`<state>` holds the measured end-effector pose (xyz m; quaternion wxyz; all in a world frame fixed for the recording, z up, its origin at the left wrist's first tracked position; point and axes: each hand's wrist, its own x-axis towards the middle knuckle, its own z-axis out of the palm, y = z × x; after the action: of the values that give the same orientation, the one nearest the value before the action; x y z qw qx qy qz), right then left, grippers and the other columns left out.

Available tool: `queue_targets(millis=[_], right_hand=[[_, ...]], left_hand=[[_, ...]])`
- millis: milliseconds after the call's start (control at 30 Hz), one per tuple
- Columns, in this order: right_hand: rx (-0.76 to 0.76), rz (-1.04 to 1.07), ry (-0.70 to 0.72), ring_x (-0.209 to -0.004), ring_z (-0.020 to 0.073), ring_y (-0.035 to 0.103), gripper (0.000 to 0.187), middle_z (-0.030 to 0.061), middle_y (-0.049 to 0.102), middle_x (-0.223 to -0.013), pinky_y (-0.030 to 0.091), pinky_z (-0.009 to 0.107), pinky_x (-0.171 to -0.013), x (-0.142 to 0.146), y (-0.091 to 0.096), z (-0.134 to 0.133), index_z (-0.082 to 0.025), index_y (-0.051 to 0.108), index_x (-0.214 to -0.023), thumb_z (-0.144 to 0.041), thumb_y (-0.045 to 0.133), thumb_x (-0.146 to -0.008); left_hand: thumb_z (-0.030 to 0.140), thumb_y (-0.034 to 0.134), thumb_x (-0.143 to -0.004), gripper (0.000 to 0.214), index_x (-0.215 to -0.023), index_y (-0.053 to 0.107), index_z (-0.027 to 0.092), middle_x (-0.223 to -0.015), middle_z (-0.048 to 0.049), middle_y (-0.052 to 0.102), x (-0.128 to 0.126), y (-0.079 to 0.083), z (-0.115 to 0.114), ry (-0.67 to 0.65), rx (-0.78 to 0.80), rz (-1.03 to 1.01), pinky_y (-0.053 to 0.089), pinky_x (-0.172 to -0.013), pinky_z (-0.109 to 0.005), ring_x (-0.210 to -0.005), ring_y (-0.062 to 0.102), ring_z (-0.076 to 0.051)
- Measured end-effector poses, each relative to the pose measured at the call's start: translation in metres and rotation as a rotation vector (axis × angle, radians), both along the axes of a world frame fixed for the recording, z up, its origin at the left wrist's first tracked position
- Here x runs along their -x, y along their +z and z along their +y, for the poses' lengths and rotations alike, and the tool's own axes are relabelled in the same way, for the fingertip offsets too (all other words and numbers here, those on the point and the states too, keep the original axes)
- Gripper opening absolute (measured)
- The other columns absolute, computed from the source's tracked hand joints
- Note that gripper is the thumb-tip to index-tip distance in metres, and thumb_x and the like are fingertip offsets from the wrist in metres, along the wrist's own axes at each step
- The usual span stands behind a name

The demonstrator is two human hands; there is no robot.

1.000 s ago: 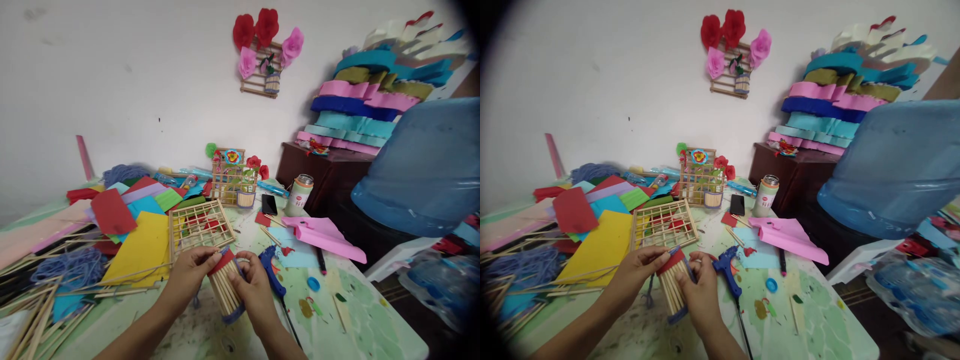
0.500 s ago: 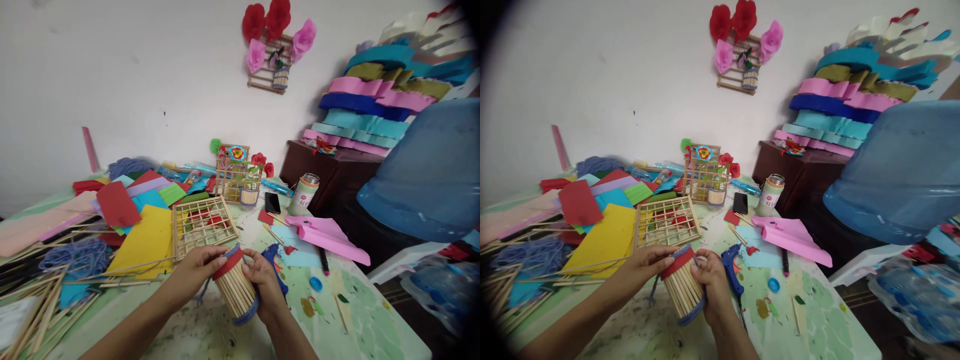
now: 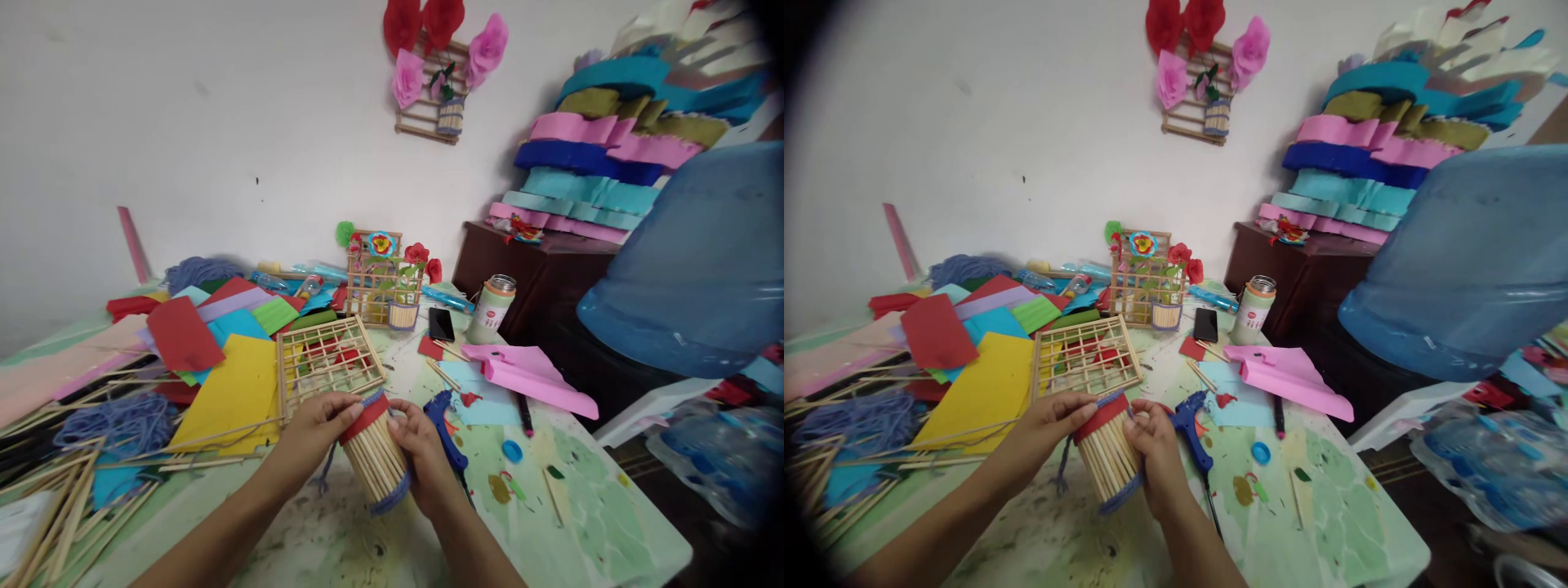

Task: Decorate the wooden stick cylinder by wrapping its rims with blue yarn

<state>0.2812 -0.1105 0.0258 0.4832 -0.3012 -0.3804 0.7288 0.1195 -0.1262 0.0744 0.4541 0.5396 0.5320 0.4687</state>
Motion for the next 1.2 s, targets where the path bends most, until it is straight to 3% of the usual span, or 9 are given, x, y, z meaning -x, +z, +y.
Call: queue_targets(millis=[100,200,300,400,500,600,833,1033,1200], right_hand=[[-0.152,-0.258,-0.236,-0.093,0.0173,0.055,0.044,0.0061,0.060,-0.104,0.041,0.029,-0.083,-0.006,-0.004,0.006,-0.019,0.054,-0.108,-0.045,0.061,-0.074],[-0.329,-0.508,-0.444,-0.094,0.0186,0.052,0.027,0.0062,0.058,-0.099,0.038,0.031,-0.086,-0.018,-0.002,0.011,-0.018,0.066,-0.085,-0.042,0.060,-0.074],[-0.453,-0.741,-0.530,-0.084,0.0187,0.051,0.022,0.0055,0.057,-0.085,0.037,0.032,-0.081,-0.036,0.002,0.013,-0.018,0.064,-0.062,-0.036,0.061,-0.073],[-0.560,-1.038,-0.550,-0.082,0.0209,0.049,0.020,0.0055,0.055,-0.080,0.035,0.035,-0.079,-0.057,0.000,0.014,-0.019,0.061,-0.058,-0.036,0.066,-0.069],[-0.587,-1.388,-0.523,-0.086,0.0263,0.049,0.025,0.0093,0.057,-0.084,0.035,0.037,-0.079,-0.075,-0.012,0.015,-0.018,0.063,-0.074,-0.040,0.069,-0.064],[-0.526,-1.615,-0.433,-0.096,0.0306,0.050,0.040,0.0165,0.058,-0.096,0.036,0.037,-0.082,-0.083,-0.026,0.013,-0.010,0.060,-0.103,-0.038,0.061,-0.073],[-0.451,-1.751,-0.229,-0.106,0.0301,0.050,0.048,0.0193,0.053,-0.115,0.037,0.036,-0.088,-0.079,-0.028,0.005,-0.003,0.048,-0.122,-0.027,0.050,-0.080],[-0.533,-1.716,-0.229,-0.110,0.0287,0.046,0.048,0.0180,0.054,-0.114,0.034,0.035,-0.095,-0.081,-0.032,0.010,-0.003,0.047,-0.122,-0.023,0.049,-0.079],[-0.560,-1.604,-0.381,-0.106,0.0277,0.047,0.043,0.0182,0.053,-0.110,0.035,0.036,-0.093,-0.093,-0.029,0.012,-0.002,0.048,-0.119,-0.023,0.043,-0.082]], left_hand=[[0.037,0.064,-0.072,0.028,-0.091,0.071,0.018,-0.079,-0.0036,0.070,0.005,-0.005,0.006,0.060,0.024,-0.122,0.046,-0.071,-0.028,-0.077,0.060,-0.019],[0.036,0.065,-0.072,0.030,-0.093,0.070,0.015,-0.082,-0.0053,0.070,0.008,-0.002,0.009,0.061,0.024,-0.255,0.044,-0.070,-0.027,-0.076,0.059,-0.018],[0.035,0.066,-0.072,0.031,-0.093,0.070,0.012,-0.077,-0.0064,0.069,0.008,0.004,0.009,0.040,0.061,-0.356,0.043,-0.061,-0.024,-0.066,0.056,-0.015],[0.034,0.067,-0.071,0.031,-0.093,0.070,0.012,-0.074,-0.0058,0.069,0.008,0.005,0.008,0.041,0.079,-0.404,0.041,-0.054,-0.022,-0.059,0.054,-0.012],[0.032,0.068,-0.071,0.029,-0.093,0.070,0.014,-0.082,-0.0055,0.070,0.006,0.000,0.009,0.082,0.044,-0.426,0.044,-0.069,-0.025,-0.074,0.059,-0.016],[0.031,0.069,-0.071,0.029,-0.095,0.070,0.015,-0.088,-0.0049,0.071,0.004,-0.007,0.010,0.115,0.017,-0.424,0.042,-0.082,-0.028,-0.087,0.059,-0.019],[0.030,0.070,-0.069,0.029,-0.093,0.071,0.014,-0.084,-0.0058,0.071,-0.002,-0.007,0.010,0.070,0.070,-0.511,0.044,-0.075,-0.025,-0.080,0.061,-0.017],[0.028,0.070,-0.070,0.026,-0.091,0.071,0.014,-0.079,-0.0063,0.071,-0.004,-0.007,0.009,0.036,0.127,-0.593,0.044,-0.064,-0.022,-0.070,0.059,-0.014],[0.030,0.071,-0.069,0.029,-0.093,0.071,0.013,-0.081,-0.0069,0.071,-0.004,-0.006,0.008,0.043,0.150,-0.614,0.045,-0.064,-0.022,-0.071,0.059,-0.015]])
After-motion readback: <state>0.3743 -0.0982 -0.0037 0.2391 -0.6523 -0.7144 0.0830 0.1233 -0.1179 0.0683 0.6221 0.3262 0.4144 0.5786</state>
